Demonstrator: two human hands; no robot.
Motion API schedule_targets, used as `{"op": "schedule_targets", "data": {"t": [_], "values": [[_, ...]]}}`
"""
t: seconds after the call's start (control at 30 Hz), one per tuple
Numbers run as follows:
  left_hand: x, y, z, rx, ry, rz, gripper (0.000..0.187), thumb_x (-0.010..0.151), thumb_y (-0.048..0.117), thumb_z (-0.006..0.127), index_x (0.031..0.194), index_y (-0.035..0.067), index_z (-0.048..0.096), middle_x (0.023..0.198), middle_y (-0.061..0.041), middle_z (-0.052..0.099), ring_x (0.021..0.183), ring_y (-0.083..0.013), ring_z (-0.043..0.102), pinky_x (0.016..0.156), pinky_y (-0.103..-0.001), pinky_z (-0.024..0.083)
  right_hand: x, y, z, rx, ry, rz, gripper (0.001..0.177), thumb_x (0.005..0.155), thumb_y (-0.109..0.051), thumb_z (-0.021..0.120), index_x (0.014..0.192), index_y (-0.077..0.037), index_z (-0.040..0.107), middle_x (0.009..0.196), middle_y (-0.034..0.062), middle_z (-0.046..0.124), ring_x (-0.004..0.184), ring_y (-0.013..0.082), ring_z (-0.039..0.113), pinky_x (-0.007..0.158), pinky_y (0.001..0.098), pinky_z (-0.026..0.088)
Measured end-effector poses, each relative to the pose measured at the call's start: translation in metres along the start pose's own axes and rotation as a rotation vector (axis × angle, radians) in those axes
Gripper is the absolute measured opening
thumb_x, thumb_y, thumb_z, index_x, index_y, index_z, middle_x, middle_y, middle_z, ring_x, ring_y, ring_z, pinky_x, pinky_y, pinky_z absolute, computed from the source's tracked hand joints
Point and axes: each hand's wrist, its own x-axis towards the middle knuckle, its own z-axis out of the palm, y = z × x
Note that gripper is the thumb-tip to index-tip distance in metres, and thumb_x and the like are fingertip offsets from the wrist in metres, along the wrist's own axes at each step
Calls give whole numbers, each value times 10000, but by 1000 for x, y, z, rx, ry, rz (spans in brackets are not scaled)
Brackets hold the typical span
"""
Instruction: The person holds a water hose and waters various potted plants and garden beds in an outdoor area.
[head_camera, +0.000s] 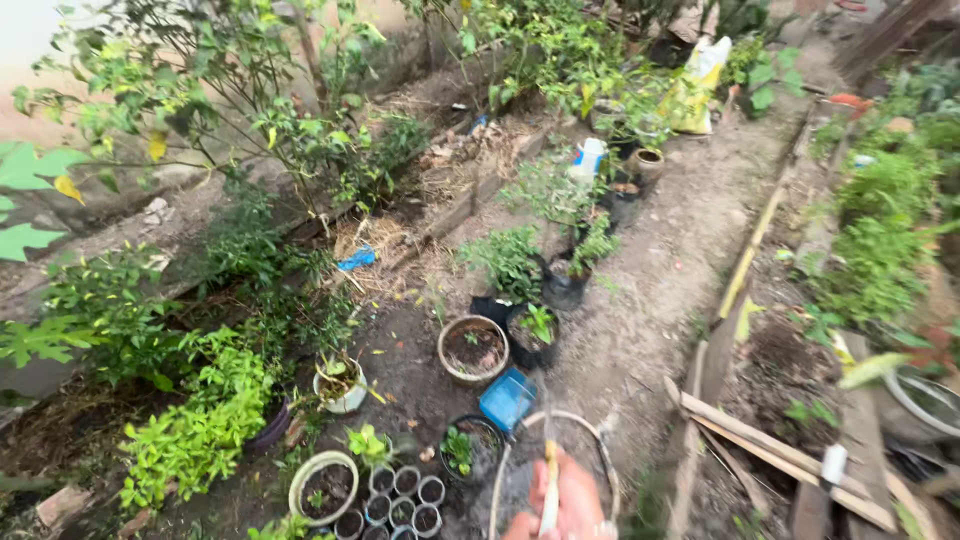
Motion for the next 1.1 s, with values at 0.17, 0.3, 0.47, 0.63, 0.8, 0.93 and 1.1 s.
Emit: {"op": "schedule_targets", "data": {"t": [0.17,0.3,0.47,0.63,0.8,0.93,1.1], "values": [[-45,16,18,-105,-26,29,310,1003,258,641,1194,24,573,724,-97,659,574,-182,652,542,-332,505,-35,-20,9,-43,-33,70,228,1069,-311,377,978,-109,429,620,43,496,428,114,389,363,266,349],[-78,29,22,-299,-45,-8,324,1014,236,635,1217,16,512,702,-95,639,531,-206,640,492,-364,486,-28,-19,-5,-36,-5,78,202,1074,-308,355,981,-139,415,617,28,479,439,104,388,369,251,326],[-125,55,23,-358,-111,-5,242,1048,244,543,1229,91,492,621,-81,537,428,-161,482,377,-328,335,-22,-12,-16,-68,-4,71,215,1076,-290,361,973,-108,409,594,31,458,432,113,376,357,252,325],[-164,81,21,-504,-106,-118,223,1087,282,527,1249,144,459,654,-63,488,426,-109,401,364,-281,254,-33,-8,-13,-31,-4,89,206,1082,-299,363,983,-122,396,592,21,452,435,107,382,362,243,339],[-193,103,21,-456,-98,-153,196,1075,312,484,1201,165,450,660,-62,474,394,-115,335,342,-298,227,-29,-6,-18,-44,-7,62,190,1083,-293,346,1001,-128,389,593,28,446,438,120,381,368,252,338],[-212,114,21,-484,-122,-185,170,1069,306,455,1206,207,445,667,-44,461,391,-99,312,342,-290,226,-27,-5,-24,-53,-13,69,205,1086,-297,334,994,-120,378,596,33,452,442,119,381,369,255,336],[-219,121,22,-497,-110,-233,150,1089,312,469,1214,233,447,696,-35,472,416,-89,313,365,-280,255,-38,-7,-22,-78,-40,81,190,1084,-288,335,987,-130,376,591,24,445,440,113,378,368,245,331]]}}
